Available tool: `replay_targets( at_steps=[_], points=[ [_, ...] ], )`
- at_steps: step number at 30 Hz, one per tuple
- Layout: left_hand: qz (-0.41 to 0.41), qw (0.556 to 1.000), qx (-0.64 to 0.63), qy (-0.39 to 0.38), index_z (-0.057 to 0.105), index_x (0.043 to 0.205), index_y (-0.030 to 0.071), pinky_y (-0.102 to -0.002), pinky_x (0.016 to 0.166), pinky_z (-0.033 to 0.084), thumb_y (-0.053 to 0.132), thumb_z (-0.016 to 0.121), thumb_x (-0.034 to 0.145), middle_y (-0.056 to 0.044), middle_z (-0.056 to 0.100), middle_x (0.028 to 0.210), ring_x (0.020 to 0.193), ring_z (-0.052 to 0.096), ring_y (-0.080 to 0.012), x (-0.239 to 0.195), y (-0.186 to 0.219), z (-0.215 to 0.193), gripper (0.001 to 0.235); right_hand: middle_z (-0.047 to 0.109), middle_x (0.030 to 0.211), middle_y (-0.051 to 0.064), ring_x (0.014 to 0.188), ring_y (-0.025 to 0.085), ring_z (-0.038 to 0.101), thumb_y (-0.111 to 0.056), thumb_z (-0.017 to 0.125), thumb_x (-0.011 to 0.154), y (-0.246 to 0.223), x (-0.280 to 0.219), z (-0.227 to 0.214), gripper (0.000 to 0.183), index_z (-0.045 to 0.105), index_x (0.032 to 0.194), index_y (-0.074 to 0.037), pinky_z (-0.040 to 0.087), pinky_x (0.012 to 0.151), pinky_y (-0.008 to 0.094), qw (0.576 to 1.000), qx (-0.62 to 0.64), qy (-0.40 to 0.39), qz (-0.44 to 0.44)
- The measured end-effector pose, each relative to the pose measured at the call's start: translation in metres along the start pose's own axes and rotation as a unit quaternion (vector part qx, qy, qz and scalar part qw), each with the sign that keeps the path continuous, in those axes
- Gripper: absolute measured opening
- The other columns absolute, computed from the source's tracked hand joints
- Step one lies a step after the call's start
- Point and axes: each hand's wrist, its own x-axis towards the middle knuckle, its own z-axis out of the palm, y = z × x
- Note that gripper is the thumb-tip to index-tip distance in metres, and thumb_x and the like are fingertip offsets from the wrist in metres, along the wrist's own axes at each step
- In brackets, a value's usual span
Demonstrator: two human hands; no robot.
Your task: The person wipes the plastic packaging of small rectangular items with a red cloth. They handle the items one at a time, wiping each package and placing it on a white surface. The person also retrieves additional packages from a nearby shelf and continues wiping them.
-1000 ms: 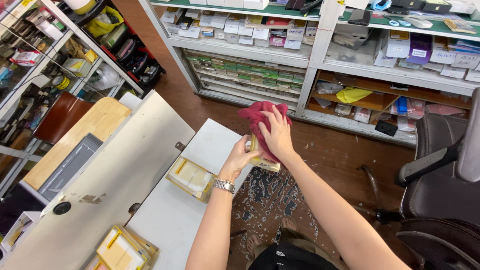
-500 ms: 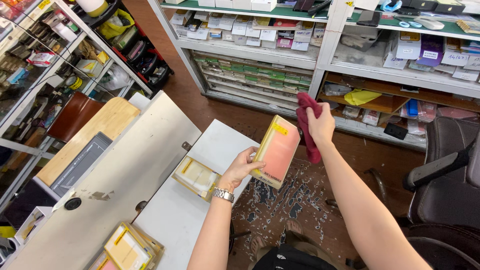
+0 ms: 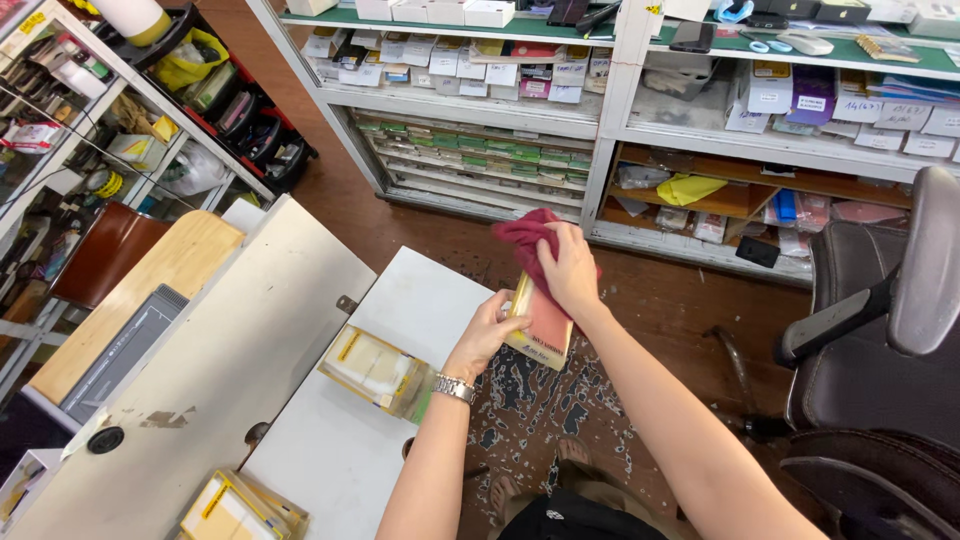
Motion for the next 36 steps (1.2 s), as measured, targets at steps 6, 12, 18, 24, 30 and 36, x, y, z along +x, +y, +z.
replay_targets(
  at_steps=[6, 12, 18, 24, 30, 36],
  points=[
    [-0.034, 0.996, 0.075, 0.017, 0.062, 0.129, 0.001, -0.029, 0.069, 0.053, 0.014, 0.073, 0.089, -0.008, 0.074, 0.089, 0.077, 0.067, -0.0129, -0.025, 0.013, -0.025, 0.044, 0.073, 0.112, 0.017, 0.106, 0.038, 0.069, -0.035, 0.067, 0.097, 0.023, 0.029, -0.043, 0.036, 0.062, 0.122, -0.009, 0.052, 0.092, 0.046, 0.978, 0.044, 0.053, 0.197],
    [0.018, 0.898, 0.394, 0.196, 0.064, 0.120, 0.002, -0.050, 0.081, 0.052, 0.013, 0.068, 0.080, -0.025, 0.072, 0.094, 0.092, 0.068, -0.0421, -0.009, 0.008, 0.001, 0.042, 0.062, 0.127, 0.023, 0.124, 0.038, 0.057, -0.020, 0.077, 0.085, -0.025, -0.005, -0.003, 0.044, 0.060, 0.123, -0.007, 0.046, 0.103, 0.047, 0.980, 0.195, -0.001, -0.033],
    [0.018, 0.894, 0.398, 0.206, 0.063, 0.103, -0.006, -0.050, 0.087, 0.051, 0.019, 0.067, 0.089, -0.027, 0.072, 0.098, 0.098, 0.067, -0.0428, 0.000, 0.001, 0.025, 0.029, 0.056, 0.137, 0.023, 0.136, 0.041, 0.045, -0.003, 0.072, 0.077, -0.011, -0.004, 0.045, 0.033, 0.069, 0.110, -0.010, 0.037, 0.111, 0.051, 0.990, 0.112, 0.007, -0.089],
    [0.010, 0.978, 0.190, 0.090, 0.064, 0.123, -0.001, -0.034, 0.079, 0.054, 0.017, 0.070, 0.087, -0.013, 0.073, 0.095, 0.087, 0.069, -0.0215, -0.026, -0.007, 0.000, 0.041, 0.068, 0.122, 0.017, 0.115, 0.031, 0.066, -0.008, 0.064, 0.090, 0.059, 0.034, 0.010, 0.024, 0.068, 0.113, -0.011, 0.051, 0.102, 0.040, 0.979, 0.120, 0.067, 0.153],
    [0.031, 0.992, -0.064, 0.107, 0.060, 0.131, -0.005, -0.028, 0.086, 0.054, 0.014, 0.074, 0.092, -0.014, 0.070, 0.106, 0.094, 0.067, -0.0155, -0.022, -0.012, -0.029, 0.045, 0.069, 0.130, 0.011, 0.118, 0.028, 0.062, -0.038, 0.070, 0.093, 0.052, 0.014, -0.019, 0.062, 0.053, 0.143, -0.006, 0.048, 0.103, 0.044, 0.674, 0.639, -0.126, 0.349],
    [-0.102, 0.987, -0.103, 0.065, 0.058, 0.133, -0.005, -0.032, 0.082, 0.060, 0.028, 0.068, 0.095, -0.013, 0.072, 0.112, 0.098, 0.071, -0.0193, -0.009, 0.000, -0.025, 0.051, 0.063, 0.133, 0.008, 0.124, 0.020, 0.060, -0.018, 0.082, 0.080, 0.006, -0.017, -0.002, 0.073, 0.046, 0.144, -0.014, 0.048, 0.106, 0.036, 0.913, 0.374, -0.136, 0.089]
  ],
)
